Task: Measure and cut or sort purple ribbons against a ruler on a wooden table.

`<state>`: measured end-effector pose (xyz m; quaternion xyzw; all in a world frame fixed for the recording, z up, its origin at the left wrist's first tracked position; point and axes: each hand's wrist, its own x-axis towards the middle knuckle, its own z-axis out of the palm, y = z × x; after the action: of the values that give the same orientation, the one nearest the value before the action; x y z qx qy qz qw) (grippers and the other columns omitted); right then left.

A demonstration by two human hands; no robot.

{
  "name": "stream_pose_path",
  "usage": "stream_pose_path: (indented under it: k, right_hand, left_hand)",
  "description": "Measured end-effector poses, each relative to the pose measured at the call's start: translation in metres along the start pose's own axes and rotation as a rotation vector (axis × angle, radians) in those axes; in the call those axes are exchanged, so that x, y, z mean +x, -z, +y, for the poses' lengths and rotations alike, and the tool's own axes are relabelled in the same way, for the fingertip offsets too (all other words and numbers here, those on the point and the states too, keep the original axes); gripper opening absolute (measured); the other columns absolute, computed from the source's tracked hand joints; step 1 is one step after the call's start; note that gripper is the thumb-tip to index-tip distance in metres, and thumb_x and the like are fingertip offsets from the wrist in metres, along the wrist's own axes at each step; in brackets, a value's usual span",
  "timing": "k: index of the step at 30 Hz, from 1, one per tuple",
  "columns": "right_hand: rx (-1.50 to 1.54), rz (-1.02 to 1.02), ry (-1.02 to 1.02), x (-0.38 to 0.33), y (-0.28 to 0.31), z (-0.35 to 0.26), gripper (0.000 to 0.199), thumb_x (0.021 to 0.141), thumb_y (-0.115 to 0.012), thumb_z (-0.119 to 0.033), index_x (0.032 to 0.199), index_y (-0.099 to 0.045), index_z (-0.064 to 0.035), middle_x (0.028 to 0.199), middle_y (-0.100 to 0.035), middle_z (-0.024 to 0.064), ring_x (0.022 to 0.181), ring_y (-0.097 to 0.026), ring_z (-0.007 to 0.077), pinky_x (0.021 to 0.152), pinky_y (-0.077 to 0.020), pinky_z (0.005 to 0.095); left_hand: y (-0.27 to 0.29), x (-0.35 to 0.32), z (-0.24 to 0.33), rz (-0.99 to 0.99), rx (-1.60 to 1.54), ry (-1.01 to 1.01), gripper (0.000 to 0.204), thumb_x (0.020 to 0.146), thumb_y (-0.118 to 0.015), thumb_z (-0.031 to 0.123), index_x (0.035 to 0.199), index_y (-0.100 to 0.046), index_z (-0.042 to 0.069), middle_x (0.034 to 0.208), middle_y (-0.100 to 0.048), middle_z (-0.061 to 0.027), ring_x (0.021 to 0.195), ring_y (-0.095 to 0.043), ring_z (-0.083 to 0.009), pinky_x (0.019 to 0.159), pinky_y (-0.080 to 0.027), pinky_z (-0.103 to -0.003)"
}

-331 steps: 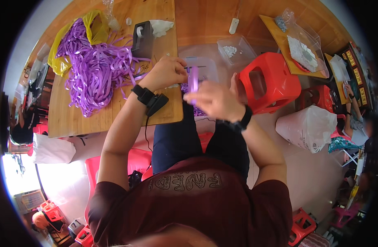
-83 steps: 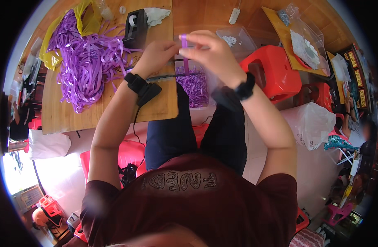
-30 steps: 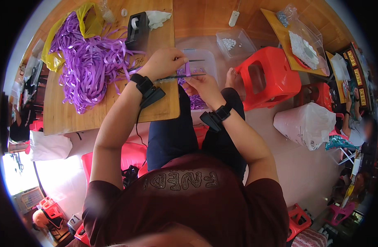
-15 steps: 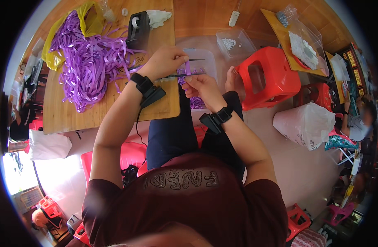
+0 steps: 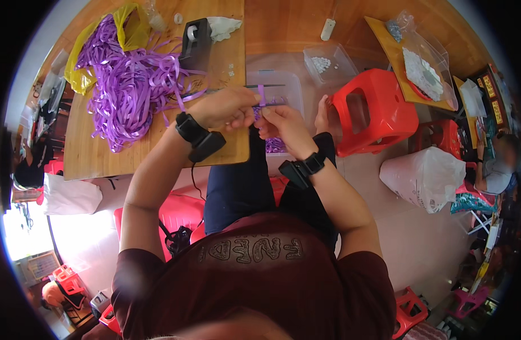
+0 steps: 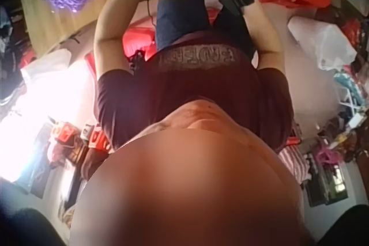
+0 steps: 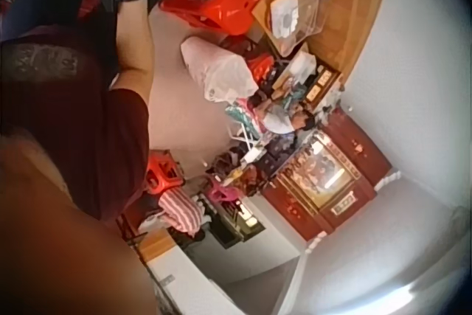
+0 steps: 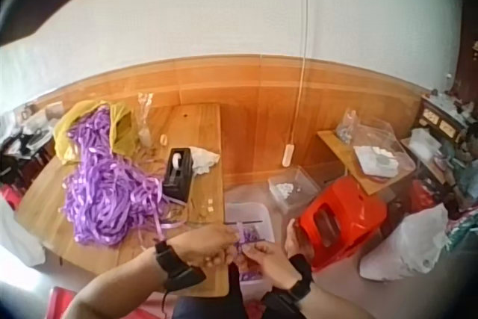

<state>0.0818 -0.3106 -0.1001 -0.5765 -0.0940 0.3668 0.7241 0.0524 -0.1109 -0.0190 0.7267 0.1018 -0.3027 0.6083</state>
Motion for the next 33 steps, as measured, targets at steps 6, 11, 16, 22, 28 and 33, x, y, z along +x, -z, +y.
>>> stream_pose_path:
  k: [6,11,16,22,28,33]
  right_hand:
    - [-0.352,-0.114,0.089,-0.008,-0.014,-0.08,0.03,0.095,-0.063,-0.031,0.094,-0.069,-0.0024,0.075,-0.068,0.0045,0.06,-0.058,0.009,0.056,-0.044,0.0211]
    - [-0.425,-0.179,0.246,0.074,-0.074,-0.127,0.026,0.094,-0.066,-0.028,0.097,-0.069,-0.0021,0.085,-0.069,0.002,0.06,-0.052,0.0054,0.054,-0.0411,0.0206]
    - [-0.47,-0.093,0.151,0.166,-0.114,-0.124,0.027,0.091,-0.071,-0.025,0.099,-0.069,0.0005,0.084,-0.068,0.0028,0.056,-0.047,0.0043,0.046,-0.0371,0.0204]
    - [-0.475,-0.012,-0.037,0.189,-0.139,-0.128,0.017,0.087,-0.075,-0.018,0.091,-0.068,-0.0021,0.079,-0.068,0.0037,0.049,-0.043,0.0042,0.039,-0.0335,0.021]
    - [-0.405,-0.06,0.049,0.171,-0.143,-0.129,0.017,0.087,-0.075,-0.017,0.09,-0.065,-0.0034,0.08,-0.068,0.0032,0.053,-0.045,0.0031,0.043,-0.0349,0.0185]
    - [-0.333,-0.122,0.037,0.143,-0.148,-0.121,0.016,0.09,-0.072,-0.018,0.092,-0.065,-0.0035,0.08,-0.065,0.0018,0.054,-0.045,0.003,0.043,-0.0331,0.0187]
  left_hand:
    - [-0.003,0.001,-0.01,-0.064,-0.129,-0.106,0.026,0.1,-0.05,0.028,0.088,-0.056,0.006,0.067,-0.058,-0.005,0.048,-0.052,-0.0091,0.04,-0.039,-0.024]
    - [-0.002,0.006,-0.021,-0.053,-0.13,-0.166,0.025,0.098,-0.051,0.027,0.091,-0.058,0.004,0.071,-0.061,-0.0077,0.051,-0.055,-0.0122,0.043,-0.044,-0.025]
    - [0.003,0.005,-0.022,-0.082,-0.154,-0.199,0.019,0.09,-0.053,0.014,0.087,-0.063,-0.001,0.072,-0.063,-0.0096,0.055,-0.06,-0.0147,0.046,-0.047,-0.026]
    - [0.01,0.023,-0.034,-0.183,0.043,-0.316,0.018,0.084,-0.052,0.0,0.094,-0.065,-0.008,0.076,-0.066,-0.013,0.059,-0.063,-0.0162,0.05,-0.052,-0.03]
    - [0.006,0.024,-0.033,-0.109,-0.043,-0.173,0.02,0.091,-0.049,0.007,0.097,-0.064,-0.005,0.079,-0.066,-0.0129,0.057,-0.061,-0.0158,0.047,-0.05,-0.027]
    - [0.002,0.016,-0.034,-0.09,-0.115,-0.213,0.018,0.095,-0.047,0.008,0.095,-0.062,-0.002,0.076,-0.066,-0.011,0.055,-0.06,-0.0134,0.046,-0.049,-0.025]
